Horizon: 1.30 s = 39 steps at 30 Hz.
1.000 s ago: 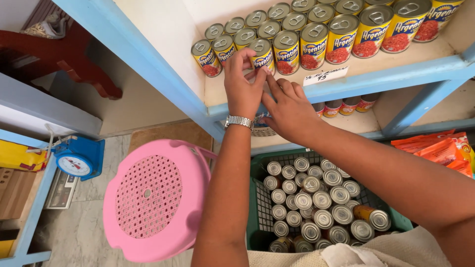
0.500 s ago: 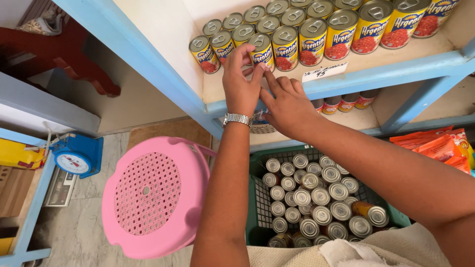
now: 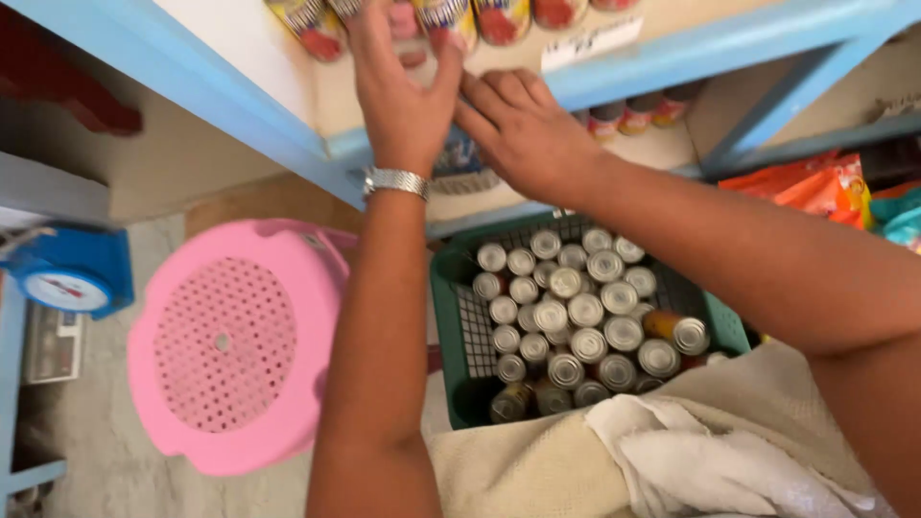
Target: The recorder is taking canned goods from a green plastic crate and arranging them neatly on a grocery store shelf.
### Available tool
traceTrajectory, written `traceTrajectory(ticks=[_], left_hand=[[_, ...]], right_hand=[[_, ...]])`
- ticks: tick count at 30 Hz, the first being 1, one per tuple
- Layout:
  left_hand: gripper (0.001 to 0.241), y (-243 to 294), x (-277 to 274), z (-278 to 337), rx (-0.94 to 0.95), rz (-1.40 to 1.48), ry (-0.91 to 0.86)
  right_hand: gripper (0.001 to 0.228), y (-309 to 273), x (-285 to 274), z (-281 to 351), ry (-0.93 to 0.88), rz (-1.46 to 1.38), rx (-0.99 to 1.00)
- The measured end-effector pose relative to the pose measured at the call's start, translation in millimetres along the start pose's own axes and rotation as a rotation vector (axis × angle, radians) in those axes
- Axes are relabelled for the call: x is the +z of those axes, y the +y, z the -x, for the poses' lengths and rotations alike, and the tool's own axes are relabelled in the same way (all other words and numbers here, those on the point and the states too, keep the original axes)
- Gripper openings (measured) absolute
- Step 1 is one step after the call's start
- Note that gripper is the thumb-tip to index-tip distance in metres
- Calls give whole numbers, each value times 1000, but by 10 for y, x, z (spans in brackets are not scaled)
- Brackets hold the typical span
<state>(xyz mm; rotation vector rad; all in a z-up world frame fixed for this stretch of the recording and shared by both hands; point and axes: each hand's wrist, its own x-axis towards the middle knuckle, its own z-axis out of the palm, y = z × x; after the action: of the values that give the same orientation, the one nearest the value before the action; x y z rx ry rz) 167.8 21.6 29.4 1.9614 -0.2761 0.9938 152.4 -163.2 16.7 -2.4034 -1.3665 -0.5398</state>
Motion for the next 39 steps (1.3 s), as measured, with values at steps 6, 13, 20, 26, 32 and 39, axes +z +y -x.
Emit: traceTrajectory(ticks=[6, 13, 20, 26, 32, 39], left_hand=[[36, -131, 43, 22, 49, -104, 57], [30, 343, -125, 499, 55, -114, 147], [28, 557, -218, 2205, -33, -22, -656], [35, 447, -195, 2957, 61, 28, -1338], [47, 462, -155, 2827, 172, 55, -1458], [74, 442, -261, 2794, 15, 44, -1517]], right_hand=[[61, 94, 51, 63, 44, 257, -110], [64, 11, -108, 407, 69, 342, -172], [74, -137, 137, 1299, -433, -116, -140], [45, -490, 230, 1785, -1078, -178, -190], [53, -470, 388, 1863, -1254, -211, -84], [50, -527, 163, 1666, -1420, -150, -140]])
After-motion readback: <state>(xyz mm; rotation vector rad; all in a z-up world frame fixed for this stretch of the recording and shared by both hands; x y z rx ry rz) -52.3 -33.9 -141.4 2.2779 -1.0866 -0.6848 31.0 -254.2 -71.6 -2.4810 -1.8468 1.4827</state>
